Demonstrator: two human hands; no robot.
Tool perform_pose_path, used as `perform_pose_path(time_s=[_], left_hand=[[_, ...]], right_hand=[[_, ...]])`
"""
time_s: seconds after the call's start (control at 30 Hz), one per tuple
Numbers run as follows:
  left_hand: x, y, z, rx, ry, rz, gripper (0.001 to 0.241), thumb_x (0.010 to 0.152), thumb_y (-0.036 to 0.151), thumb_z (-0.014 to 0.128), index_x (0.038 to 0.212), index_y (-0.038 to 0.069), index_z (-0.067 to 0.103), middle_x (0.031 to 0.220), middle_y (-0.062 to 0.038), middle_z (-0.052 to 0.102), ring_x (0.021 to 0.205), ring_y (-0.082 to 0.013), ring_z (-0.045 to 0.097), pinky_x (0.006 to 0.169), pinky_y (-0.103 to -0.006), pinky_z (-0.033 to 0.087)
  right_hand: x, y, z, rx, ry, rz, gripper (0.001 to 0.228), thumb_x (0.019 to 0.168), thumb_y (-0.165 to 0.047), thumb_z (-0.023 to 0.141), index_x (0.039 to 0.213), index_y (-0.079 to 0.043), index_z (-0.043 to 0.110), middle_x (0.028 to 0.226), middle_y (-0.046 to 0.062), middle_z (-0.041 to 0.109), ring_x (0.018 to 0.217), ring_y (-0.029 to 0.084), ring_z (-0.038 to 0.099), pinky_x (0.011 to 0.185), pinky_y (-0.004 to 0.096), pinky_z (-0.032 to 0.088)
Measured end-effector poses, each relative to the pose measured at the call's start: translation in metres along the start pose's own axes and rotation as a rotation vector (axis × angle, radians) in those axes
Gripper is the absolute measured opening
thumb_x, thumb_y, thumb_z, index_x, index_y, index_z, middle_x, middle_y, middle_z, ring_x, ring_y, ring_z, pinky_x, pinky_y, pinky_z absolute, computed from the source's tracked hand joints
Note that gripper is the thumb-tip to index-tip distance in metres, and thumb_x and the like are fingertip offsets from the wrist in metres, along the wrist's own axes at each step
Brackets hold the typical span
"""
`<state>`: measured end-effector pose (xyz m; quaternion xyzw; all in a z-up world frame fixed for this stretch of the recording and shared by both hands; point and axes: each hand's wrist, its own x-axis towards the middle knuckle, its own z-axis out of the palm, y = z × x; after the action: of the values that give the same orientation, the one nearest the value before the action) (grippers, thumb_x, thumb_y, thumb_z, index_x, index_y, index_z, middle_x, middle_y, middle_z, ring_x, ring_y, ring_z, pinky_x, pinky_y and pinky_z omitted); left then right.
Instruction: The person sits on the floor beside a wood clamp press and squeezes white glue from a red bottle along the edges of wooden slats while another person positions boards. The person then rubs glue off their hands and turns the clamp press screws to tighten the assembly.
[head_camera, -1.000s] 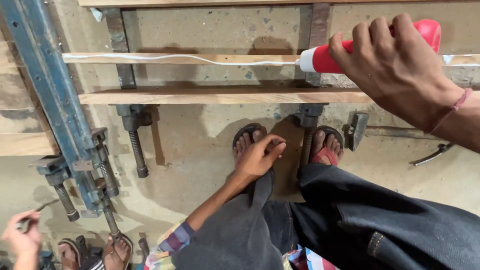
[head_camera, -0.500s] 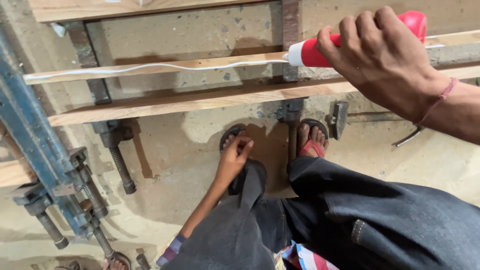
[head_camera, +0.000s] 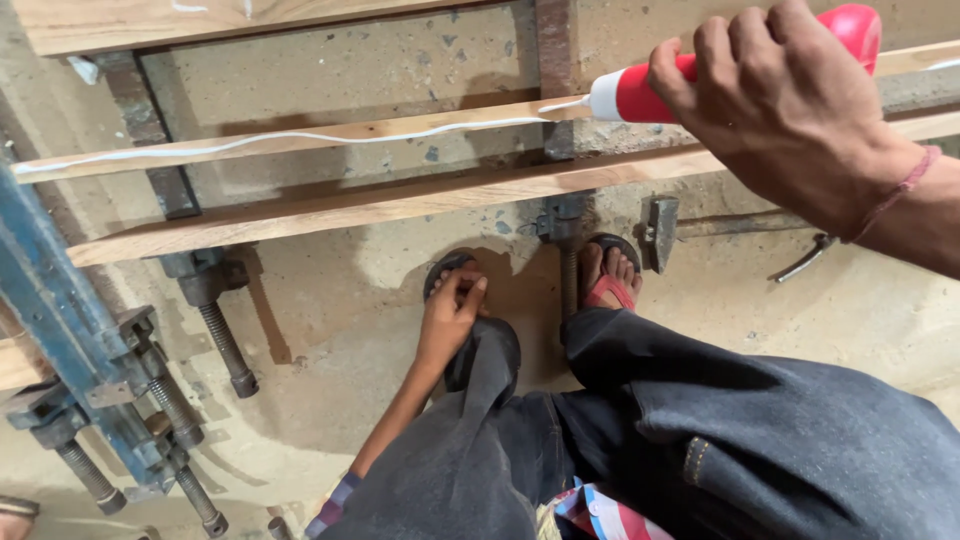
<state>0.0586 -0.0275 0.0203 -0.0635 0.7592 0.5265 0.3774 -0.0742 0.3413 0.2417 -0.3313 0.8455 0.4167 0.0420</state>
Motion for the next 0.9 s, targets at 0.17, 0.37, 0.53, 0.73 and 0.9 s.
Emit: perform_pose_path(time_s=[0.17, 0.37, 0.53, 0.73, 0.9], left_hand=[[0.003, -0.008, 0.001, 0.030, -0.003, 0.019, 0.025, 0.099, 0.022, 0.067, 0.113, 0.002, 0.067, 0.082, -0.009, 0.074, 0.066, -0.0162, 0.075, 0.062, -0.0306, 0.056], [0.005, -0.012, 0.003, 0.064, -0.017, 0.034, 0.031, 0.098, 0.022, 0.067, 0.123, 0.004, 0.065, 0.082, -0.007, 0.074, 0.064, -0.0148, 0.073, 0.062, -0.0290, 0.055], [0.004, -0.026, 0.005, 0.062, -0.002, -0.004, 0.029, 0.099, 0.024, 0.067, 0.120, 0.004, 0.067, 0.078, -0.006, 0.071, 0.065, -0.0135, 0.071, 0.063, -0.0289, 0.055], [0.000, -0.023, 0.008, 0.079, 0.009, -0.028, 0.024, 0.099, 0.026, 0.067, 0.114, 0.007, 0.069, 0.077, -0.007, 0.070, 0.069, -0.0144, 0.071, 0.068, -0.0292, 0.055], [-0.001, -0.008, 0.005, 0.145, -0.004, -0.020, 0.024, 0.100, 0.028, 0.066, 0.113, 0.009, 0.069, 0.077, -0.008, 0.071, 0.071, -0.0165, 0.071, 0.070, -0.0310, 0.056]], right_hand=[[-0.027, 0.006, 0.007, 0.004, -0.060, 0.021, 0.044, 0.094, -0.029, 0.065, 0.132, -0.008, 0.059, 0.084, 0.002, 0.061, 0.075, 0.012, 0.059, 0.073, 0.027, 0.047], [-0.060, 0.009, 0.021, 0.087, -0.107, 0.074, 0.047, 0.095, -0.030, 0.063, 0.137, -0.011, 0.055, 0.093, 0.002, 0.061, 0.086, 0.015, 0.060, 0.079, 0.028, 0.047], [-0.101, 0.003, 0.052, 0.192, -0.023, 0.216, 0.017, 0.107, -0.025, 0.064, 0.117, -0.011, 0.059, 0.092, 0.001, 0.058, 0.086, 0.013, 0.058, 0.077, 0.026, 0.041], [-0.149, 0.000, 0.079, 0.189, -0.128, 0.279, 0.021, 0.099, -0.021, 0.064, 0.118, -0.014, 0.059, 0.094, -0.001, 0.055, 0.088, 0.013, 0.057, 0.077, 0.027, 0.041], [-0.162, 0.016, 0.072, 0.280, -0.070, 0.309, 0.043, 0.089, -0.021, 0.073, 0.130, -0.012, 0.066, 0.105, 0.005, 0.066, 0.091, 0.017, 0.063, 0.078, 0.031, 0.047]])
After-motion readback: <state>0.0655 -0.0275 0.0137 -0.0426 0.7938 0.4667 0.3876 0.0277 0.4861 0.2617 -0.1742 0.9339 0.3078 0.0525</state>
